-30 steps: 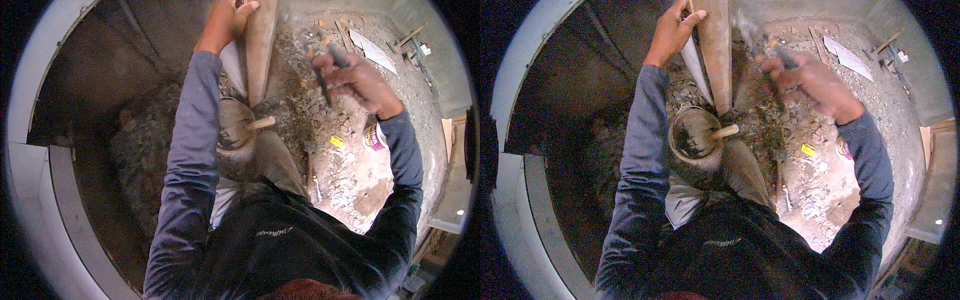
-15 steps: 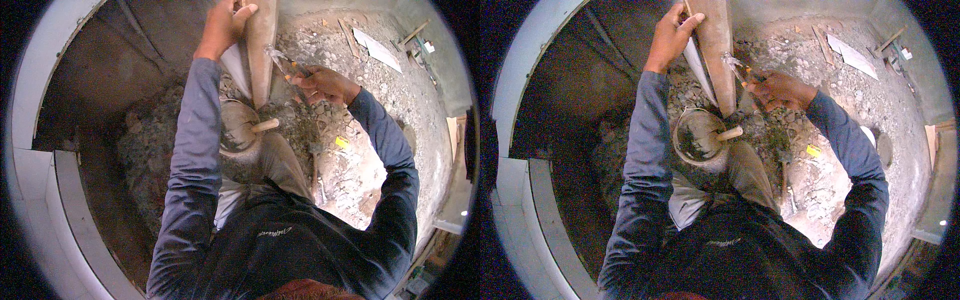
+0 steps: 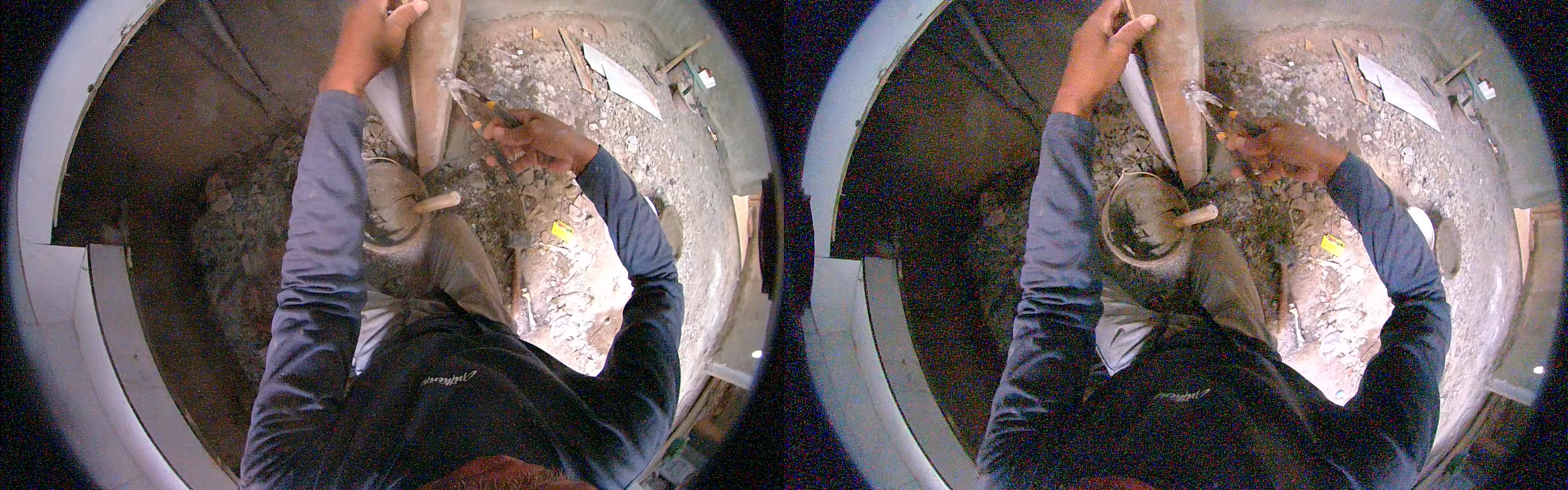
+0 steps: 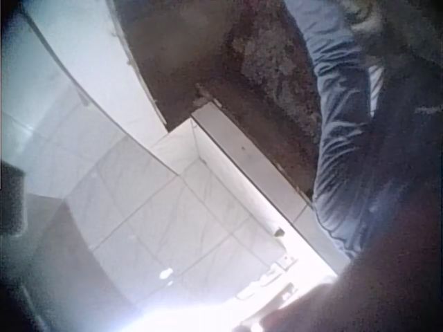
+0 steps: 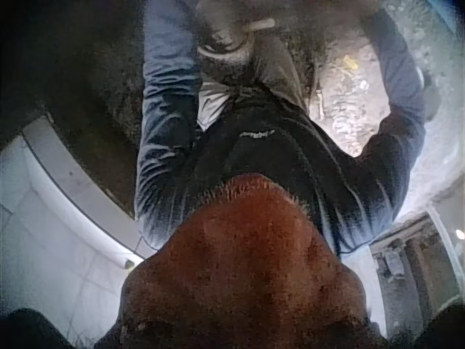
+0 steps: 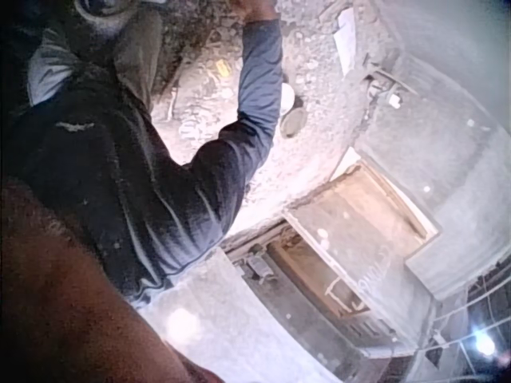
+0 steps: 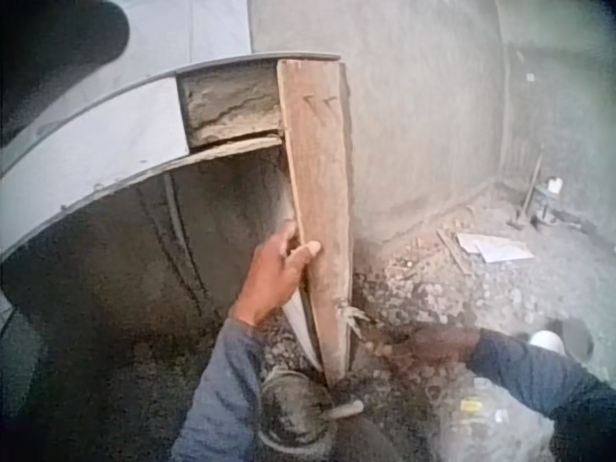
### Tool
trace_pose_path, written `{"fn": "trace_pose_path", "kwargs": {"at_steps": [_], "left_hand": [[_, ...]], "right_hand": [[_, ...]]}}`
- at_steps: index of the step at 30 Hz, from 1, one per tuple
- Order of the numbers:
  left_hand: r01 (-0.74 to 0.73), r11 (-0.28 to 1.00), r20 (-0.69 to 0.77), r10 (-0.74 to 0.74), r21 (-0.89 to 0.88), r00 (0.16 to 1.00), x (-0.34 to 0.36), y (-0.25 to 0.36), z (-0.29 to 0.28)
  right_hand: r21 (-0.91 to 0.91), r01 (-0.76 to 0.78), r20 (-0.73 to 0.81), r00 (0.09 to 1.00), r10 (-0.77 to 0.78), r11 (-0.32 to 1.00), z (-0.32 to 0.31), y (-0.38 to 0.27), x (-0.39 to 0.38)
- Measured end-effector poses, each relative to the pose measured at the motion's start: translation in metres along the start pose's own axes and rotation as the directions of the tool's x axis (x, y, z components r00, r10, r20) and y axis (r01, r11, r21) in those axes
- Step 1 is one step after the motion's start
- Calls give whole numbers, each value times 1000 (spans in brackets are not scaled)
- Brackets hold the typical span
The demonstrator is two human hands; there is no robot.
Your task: The person uses pliers to pull nails from a wooden board, then hammers a nail back in, and finally uses a trowel to apply plaster to a concrete pillar.
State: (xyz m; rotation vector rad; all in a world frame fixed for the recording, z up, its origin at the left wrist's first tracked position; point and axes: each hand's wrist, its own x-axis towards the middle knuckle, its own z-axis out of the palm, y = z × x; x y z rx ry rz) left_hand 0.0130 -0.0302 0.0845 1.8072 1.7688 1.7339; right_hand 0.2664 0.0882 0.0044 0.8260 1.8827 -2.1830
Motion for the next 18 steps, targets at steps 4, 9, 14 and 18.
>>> {"fn": "trace_pose_path", "kwargs": {"at_steps": [4,9,14,18], "left_hand": [[71,996,49,-69,-50,996,-2,2,-3],[115,992,64,-111,-58,992,1,1,1],[58,993,20,-57,-98,998,-2,-6,4],[84,996,-24,-83,35,996,-3,0,2]], "right_hand": [[182,26,64,997,-39,983,3,1,-3],[213,44,97,993,-65,976,-8,16,3],[217,59,111,990,-85,974,6,19,6],[192,194,75,974,-212,962,23,42,9]]}}
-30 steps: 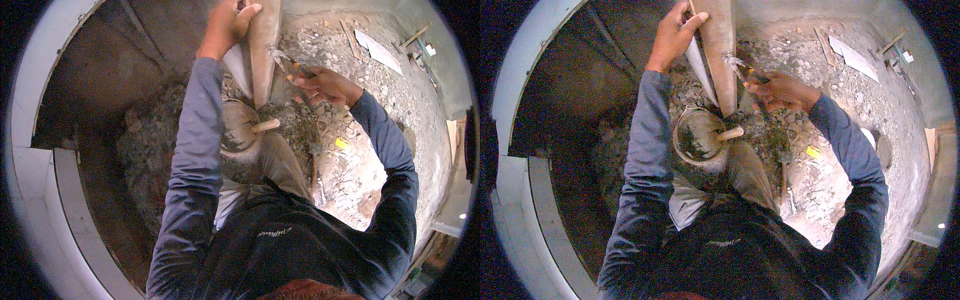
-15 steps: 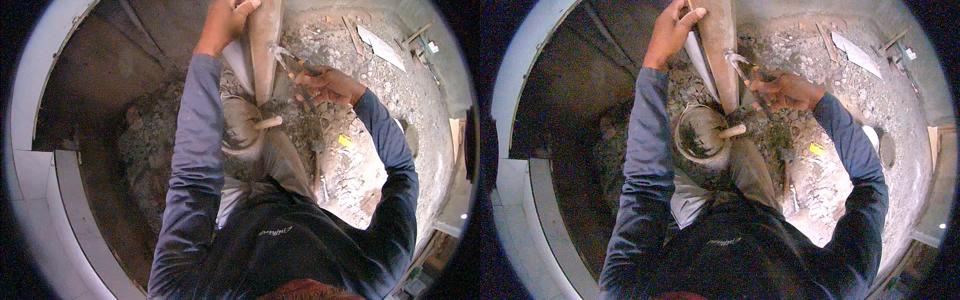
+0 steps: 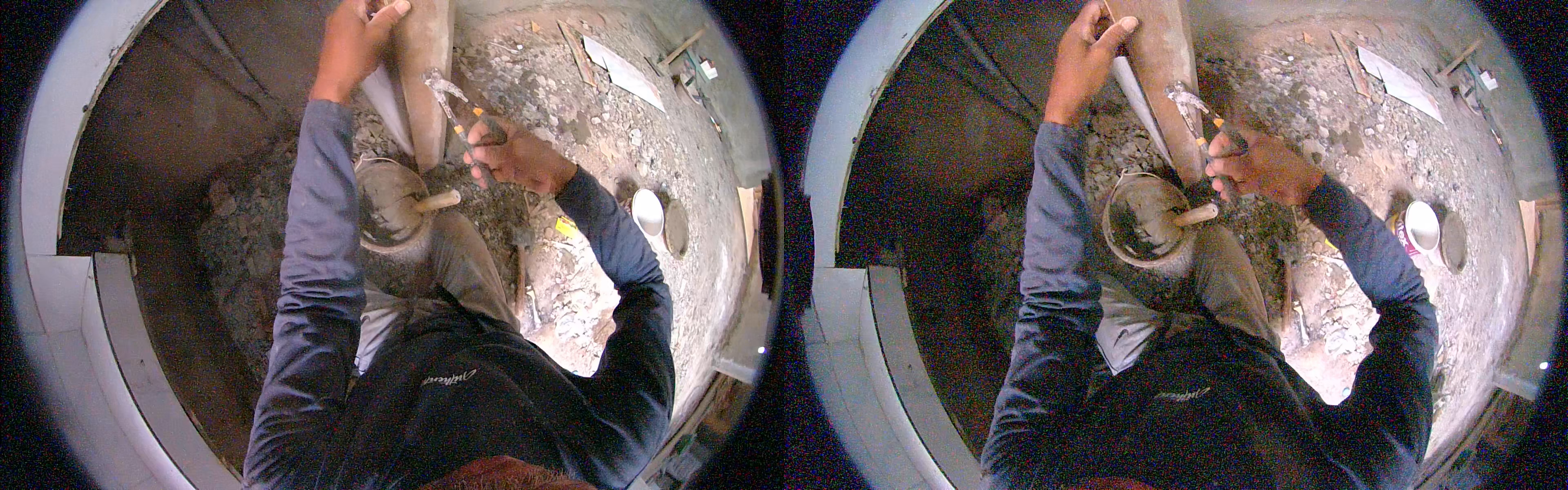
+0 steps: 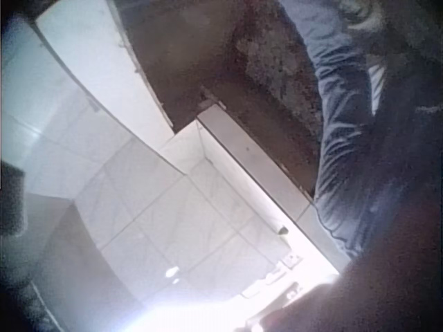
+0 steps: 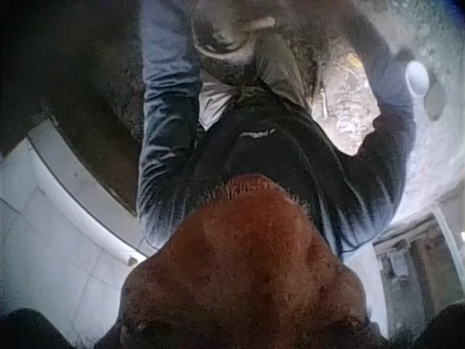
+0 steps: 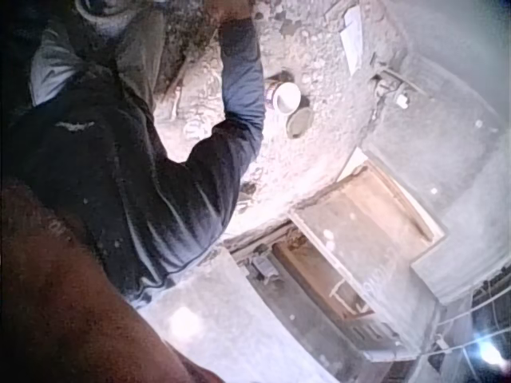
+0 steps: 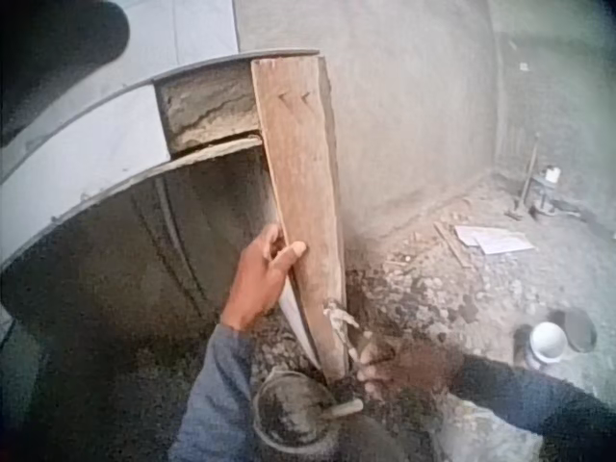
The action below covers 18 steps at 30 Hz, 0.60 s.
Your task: The person uses pliers to pull nails from a wooden board, then hammers a nail back in, and finally uses a trowel to apply plaster to a concrete pillar.
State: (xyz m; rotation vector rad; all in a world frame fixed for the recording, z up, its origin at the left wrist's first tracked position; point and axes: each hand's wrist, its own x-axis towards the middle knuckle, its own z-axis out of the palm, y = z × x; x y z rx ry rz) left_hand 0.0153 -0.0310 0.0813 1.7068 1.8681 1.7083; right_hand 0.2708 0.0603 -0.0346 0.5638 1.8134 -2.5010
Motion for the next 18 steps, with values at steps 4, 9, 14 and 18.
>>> {"fn": "trace_pose_path", "kwargs": {"at_steps": [4,9,14,18], "left_hand": [[67,997,19,-67,-36,998,1,0,0],[56,997,57,-53,-45,997,2,-2,-5],[17,998,-2,-17,-56,1000,3,5,3],[134,991,109,-131,-25,985,-14,13,-5]], "right_hand": [[89,-11,-18,1000,12,996,4,5,4],[468,-96,189,982,6,878,-8,5,1],[209,-92,63,995,80,974,-4,0,0],[-545,24,-116,988,-104,838,9,-6,-31]]}}
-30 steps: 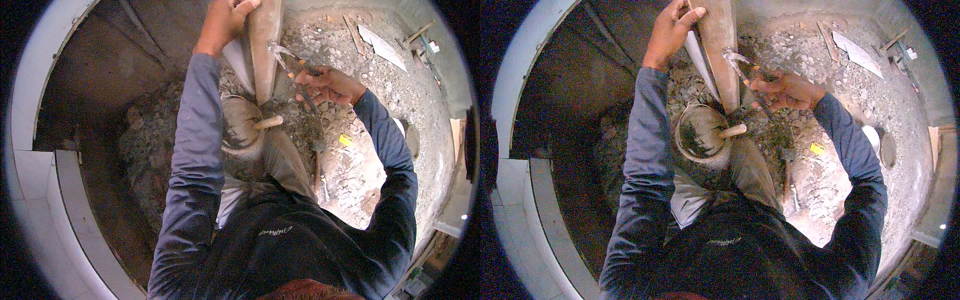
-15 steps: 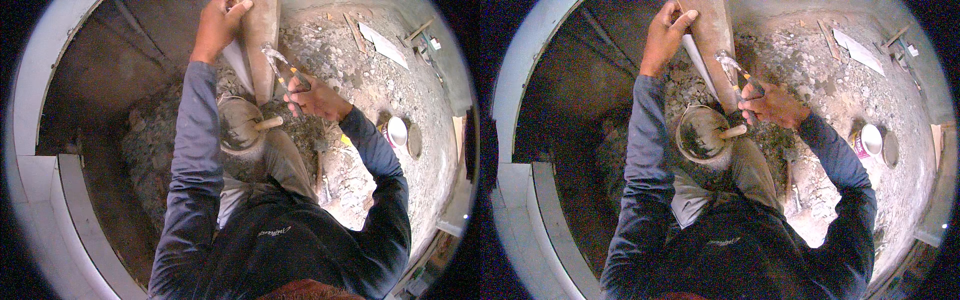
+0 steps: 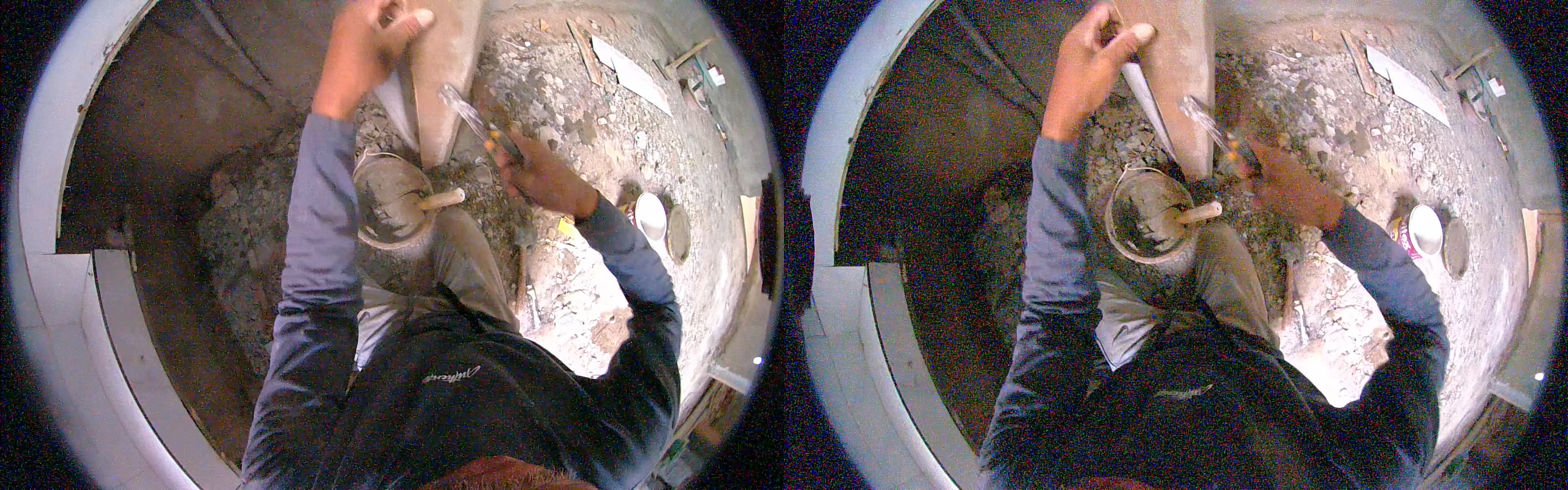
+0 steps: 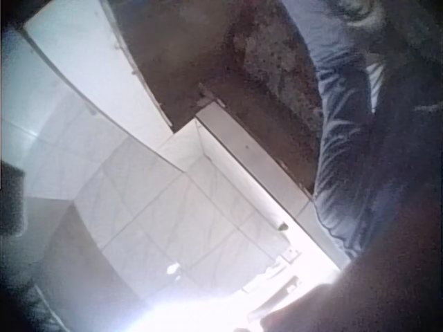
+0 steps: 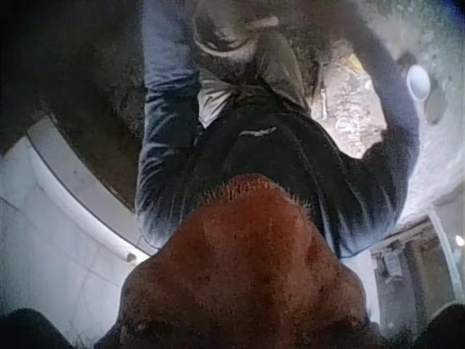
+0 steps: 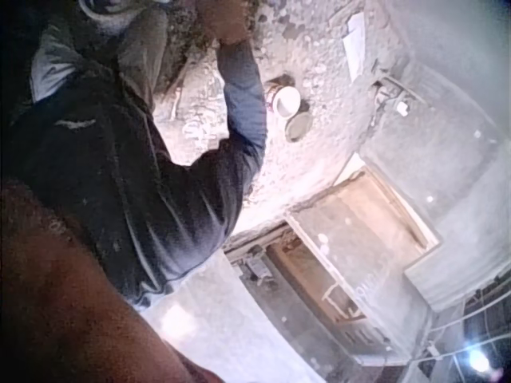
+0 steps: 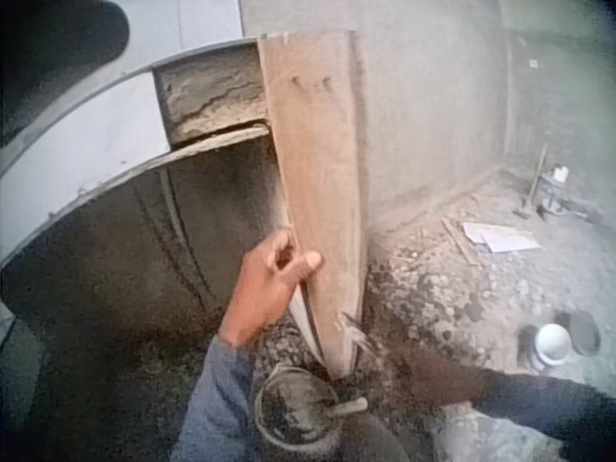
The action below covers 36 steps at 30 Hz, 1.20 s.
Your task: The person uses pliers to pull nails from a wooden board, then hammers a nail back in, and finally uses a trowel to apply plaster to a concrete pillar.
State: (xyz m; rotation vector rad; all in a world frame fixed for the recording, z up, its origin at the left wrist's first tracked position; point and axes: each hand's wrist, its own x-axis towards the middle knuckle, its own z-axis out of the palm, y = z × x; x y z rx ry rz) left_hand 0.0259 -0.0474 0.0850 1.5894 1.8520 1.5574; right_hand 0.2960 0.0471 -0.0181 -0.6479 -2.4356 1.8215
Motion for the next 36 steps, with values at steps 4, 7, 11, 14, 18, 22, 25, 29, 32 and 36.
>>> {"fn": "trace_pose_path", "kwargs": {"at_steps": [4,7,11,14,18,22,25,29,32,36], "left_hand": [[-331,915,19,336,228,942,-30,10,38],[-310,919,1,319,244,948,-47,33,89],[-358,919,37,357,167,934,-72,41,135],[-299,954,78,298,7,951,-97,57,155],[-291,955,85,296,-63,951,-114,39,188],[-316,949,212,309,-2,927,-116,40,192],[-315,949,250,310,-18,918,-114,35,207],[-265,964,321,262,-34,910,-117,31,233],[-304,951,216,285,60,934,-132,56,241],[-248,960,329,194,131,924,-150,54,274]], "right_hand": [[-132,-106,-44,994,101,986,-2,-11,-52],[-150,-152,-77,987,142,977,-14,40,-86],[231,-176,-134,968,210,957,4,49,-125],[203,-175,-188,959,213,963,16,75,-151],[254,-195,-238,937,257,947,36,73,-165],[257,-113,-290,939,188,960,51,101,-172],[302,22,-384,918,100,953,62,110,-170],[747,-9,-238,930,279,665,69,90,-181],[874,-19,-157,934,320,486,74,99,-203],[767,23,-309,889,337,642,84,122,-223]]}}
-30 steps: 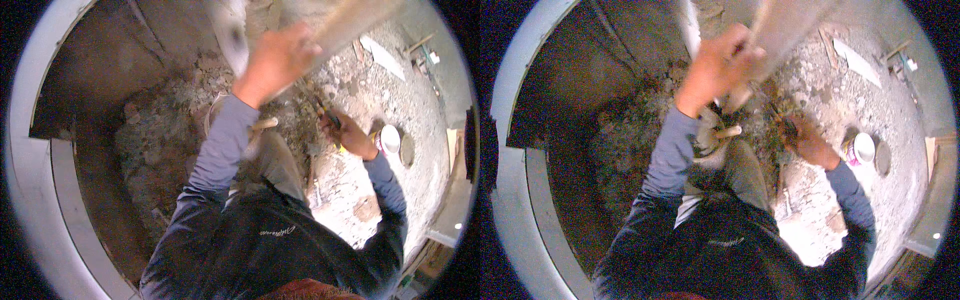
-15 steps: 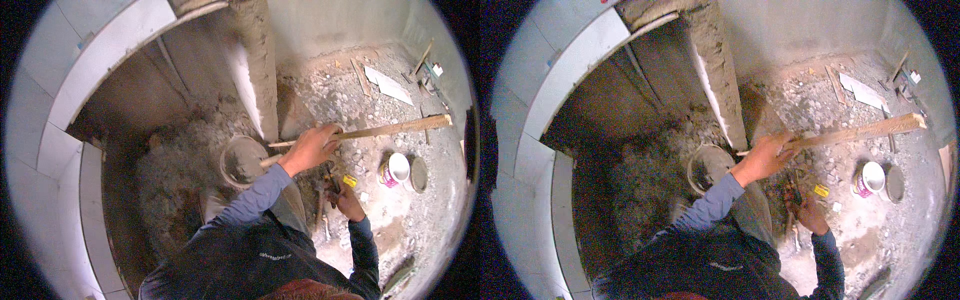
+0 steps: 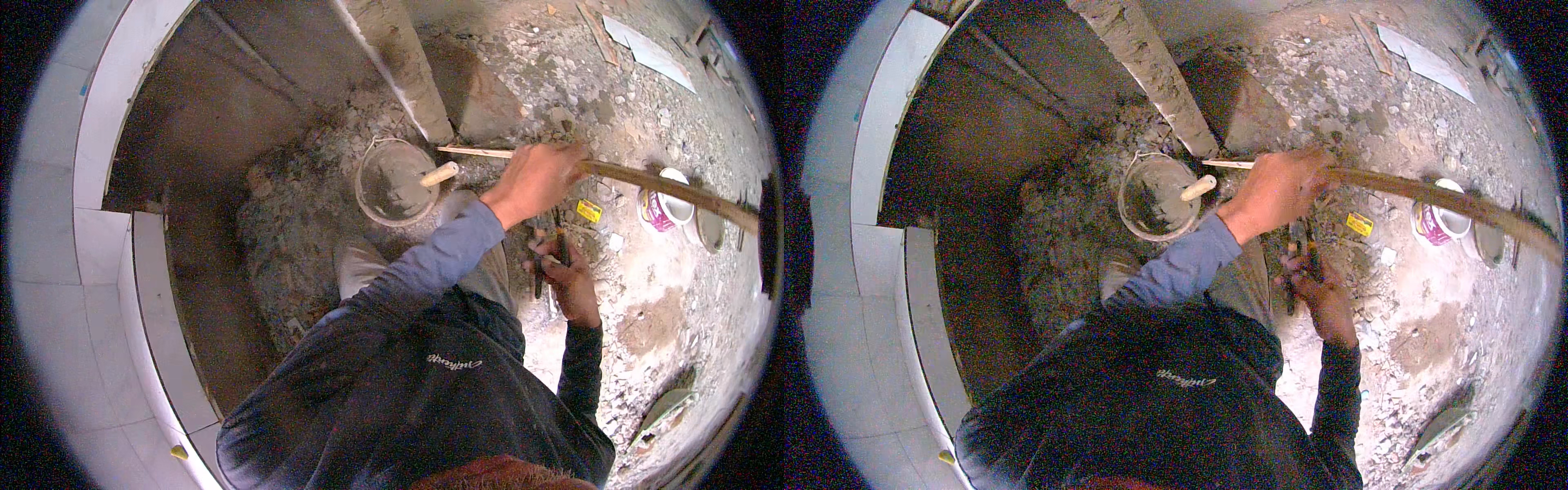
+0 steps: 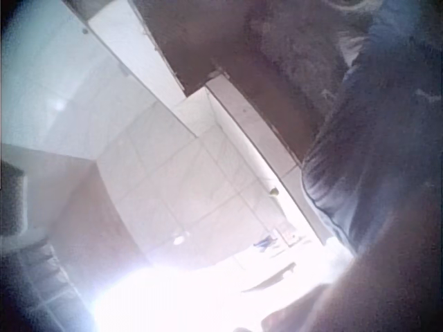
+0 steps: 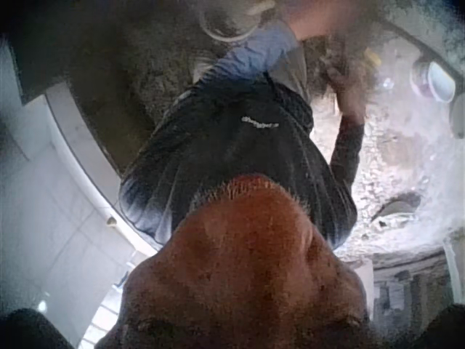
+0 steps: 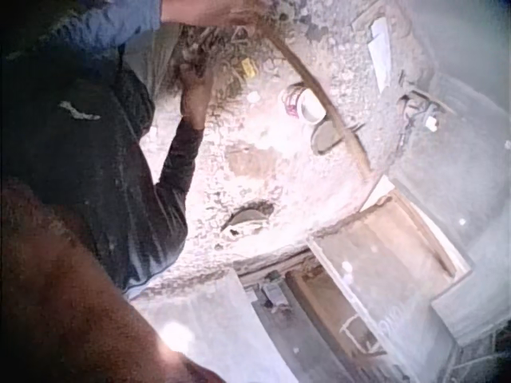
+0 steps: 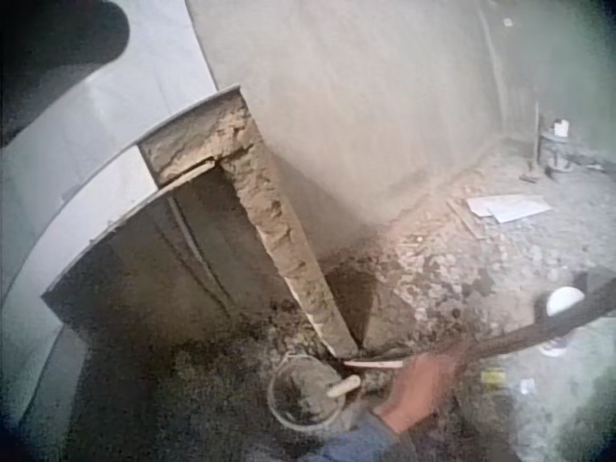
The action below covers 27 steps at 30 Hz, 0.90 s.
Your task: The person uses pliers to pull nails from a wooden board, then hammers a nail back in, and finally uses a trowel to apply plaster to a concrete pillar.
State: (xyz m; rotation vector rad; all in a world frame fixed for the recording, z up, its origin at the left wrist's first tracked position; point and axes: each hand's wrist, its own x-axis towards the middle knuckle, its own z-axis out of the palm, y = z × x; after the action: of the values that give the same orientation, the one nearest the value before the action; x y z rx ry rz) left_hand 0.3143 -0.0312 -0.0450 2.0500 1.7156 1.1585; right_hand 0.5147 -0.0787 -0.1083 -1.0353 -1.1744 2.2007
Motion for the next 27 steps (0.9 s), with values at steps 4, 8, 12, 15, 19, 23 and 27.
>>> {"fn": "trace_pose_path", "kwargs": {"at_steps": [4,8,12,15,19,23,27], "left_hand": [[-45,999,41,43,30,998,0,9,17],[-153,987,41,152,41,988,4,5,18],[33,999,-37,-33,-7,999,14,14,-3],[26,999,-197,-33,-36,980,27,7,-16],[-14,991,-458,-50,-135,887,46,7,-59],[-113,975,-533,-6,-192,846,54,19,-101],[-154,706,-507,-321,-691,800,62,-3,-107]], "right_hand": [[-323,39,-46,997,-57,946,-18,11,-4],[-219,66,-65,995,-82,973,-21,22,-3],[-433,241,19,966,-259,869,-24,23,12],[-527,427,183,901,-393,735,-31,21,33],[-701,546,153,742,-652,458,7,17,40],[-559,500,130,841,-526,661,9,35,38],[-401,272,-14,953,-303,875,-10,66,31]]}}
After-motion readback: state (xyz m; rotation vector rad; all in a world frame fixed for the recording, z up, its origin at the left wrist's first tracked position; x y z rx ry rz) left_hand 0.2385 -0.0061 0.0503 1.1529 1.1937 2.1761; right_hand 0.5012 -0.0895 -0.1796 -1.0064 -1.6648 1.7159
